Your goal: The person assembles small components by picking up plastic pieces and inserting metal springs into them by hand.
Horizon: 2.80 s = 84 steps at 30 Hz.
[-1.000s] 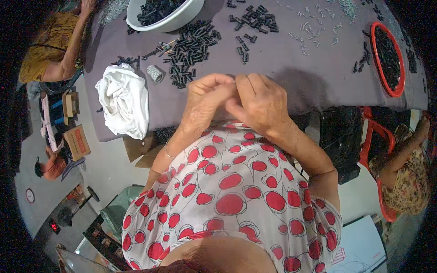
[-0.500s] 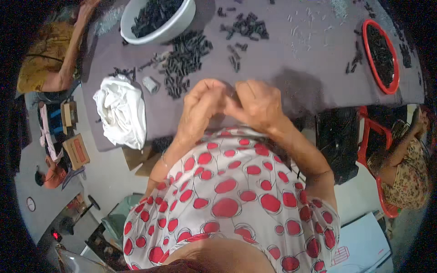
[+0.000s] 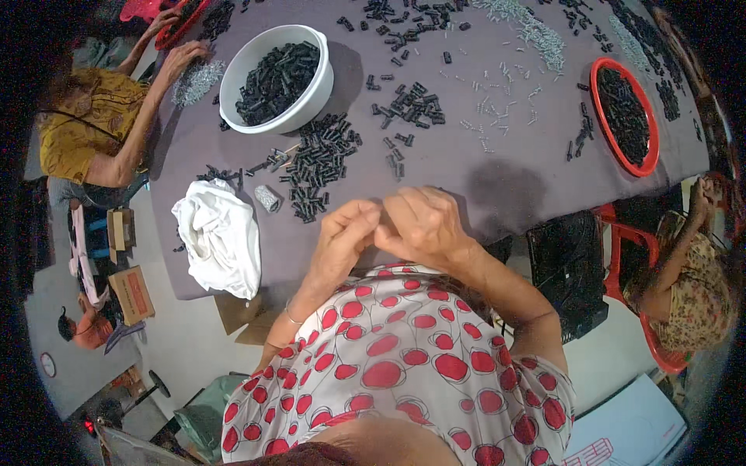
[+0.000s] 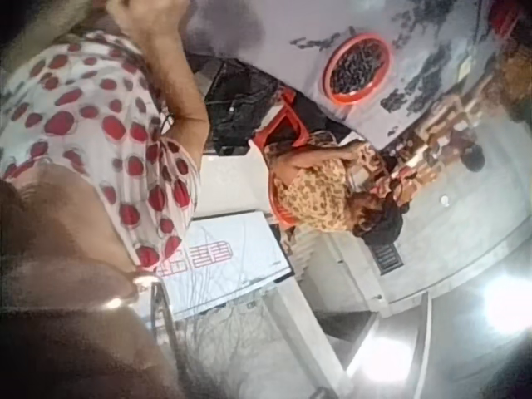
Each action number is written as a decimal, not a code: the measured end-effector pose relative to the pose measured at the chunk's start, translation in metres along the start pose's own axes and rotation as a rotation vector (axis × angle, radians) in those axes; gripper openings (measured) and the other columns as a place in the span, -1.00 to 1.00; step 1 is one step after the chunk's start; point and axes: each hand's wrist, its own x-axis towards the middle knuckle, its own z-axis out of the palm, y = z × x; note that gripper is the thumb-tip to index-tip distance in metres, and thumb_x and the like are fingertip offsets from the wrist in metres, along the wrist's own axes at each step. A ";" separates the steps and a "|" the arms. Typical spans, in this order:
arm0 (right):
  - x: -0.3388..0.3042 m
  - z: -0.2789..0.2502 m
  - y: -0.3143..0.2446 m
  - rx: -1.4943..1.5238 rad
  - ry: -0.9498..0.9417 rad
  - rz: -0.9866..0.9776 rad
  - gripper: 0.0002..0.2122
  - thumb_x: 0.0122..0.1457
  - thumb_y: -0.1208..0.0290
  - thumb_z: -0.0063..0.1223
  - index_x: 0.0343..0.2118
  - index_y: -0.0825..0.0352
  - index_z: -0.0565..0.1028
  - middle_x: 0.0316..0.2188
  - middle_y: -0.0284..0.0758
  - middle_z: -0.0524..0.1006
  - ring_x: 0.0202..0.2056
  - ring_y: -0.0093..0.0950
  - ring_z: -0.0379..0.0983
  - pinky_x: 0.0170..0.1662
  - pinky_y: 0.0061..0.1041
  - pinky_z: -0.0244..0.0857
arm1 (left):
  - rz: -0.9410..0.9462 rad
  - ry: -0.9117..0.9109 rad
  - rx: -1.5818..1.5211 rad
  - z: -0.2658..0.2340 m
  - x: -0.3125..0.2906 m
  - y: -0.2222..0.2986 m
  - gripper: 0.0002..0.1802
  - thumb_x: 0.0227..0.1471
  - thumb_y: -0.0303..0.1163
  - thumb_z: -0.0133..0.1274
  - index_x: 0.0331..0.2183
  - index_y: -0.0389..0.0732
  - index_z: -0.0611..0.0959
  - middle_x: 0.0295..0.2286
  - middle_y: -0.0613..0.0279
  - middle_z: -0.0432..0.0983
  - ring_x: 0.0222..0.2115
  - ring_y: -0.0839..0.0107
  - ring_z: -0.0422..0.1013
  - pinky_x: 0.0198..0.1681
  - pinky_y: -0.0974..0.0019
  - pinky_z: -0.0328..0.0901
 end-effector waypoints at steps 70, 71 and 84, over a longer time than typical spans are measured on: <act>0.005 -0.011 0.035 -0.239 -0.277 -0.008 -0.60 0.01 0.32 0.11 -0.07 0.34 0.40 0.08 -0.26 0.32 0.17 -0.33 0.13 0.16 -0.26 0.02 | 0.991 0.395 1.373 -0.004 0.041 0.040 -0.79 -0.19 -0.66 0.06 -0.39 -0.27 0.54 -0.44 0.13 0.45 -0.43 0.21 0.40 -0.36 0.25 0.30; 0.003 -0.013 0.033 -0.227 -0.295 -0.010 -0.60 0.00 0.33 0.11 -0.07 0.32 0.41 0.09 -0.27 0.31 0.17 -0.33 0.13 0.17 -0.25 0.02 | 0.987 0.430 1.355 -0.005 0.039 0.050 -0.78 -0.20 -0.67 0.05 -0.38 -0.27 0.52 -0.44 0.12 0.45 -0.40 0.17 0.38 -0.32 0.20 0.28; -0.021 -0.029 0.050 -0.155 0.040 0.074 -0.79 -0.13 0.51 0.15 -0.34 0.24 0.51 -0.28 -0.34 0.45 -0.20 -0.31 0.35 -0.19 -0.34 0.21 | 1.252 0.651 1.620 -0.055 0.080 0.140 -0.84 -0.15 -0.59 0.09 -0.40 -0.22 0.59 -0.42 0.20 0.49 -0.32 0.23 0.40 -0.23 0.22 0.27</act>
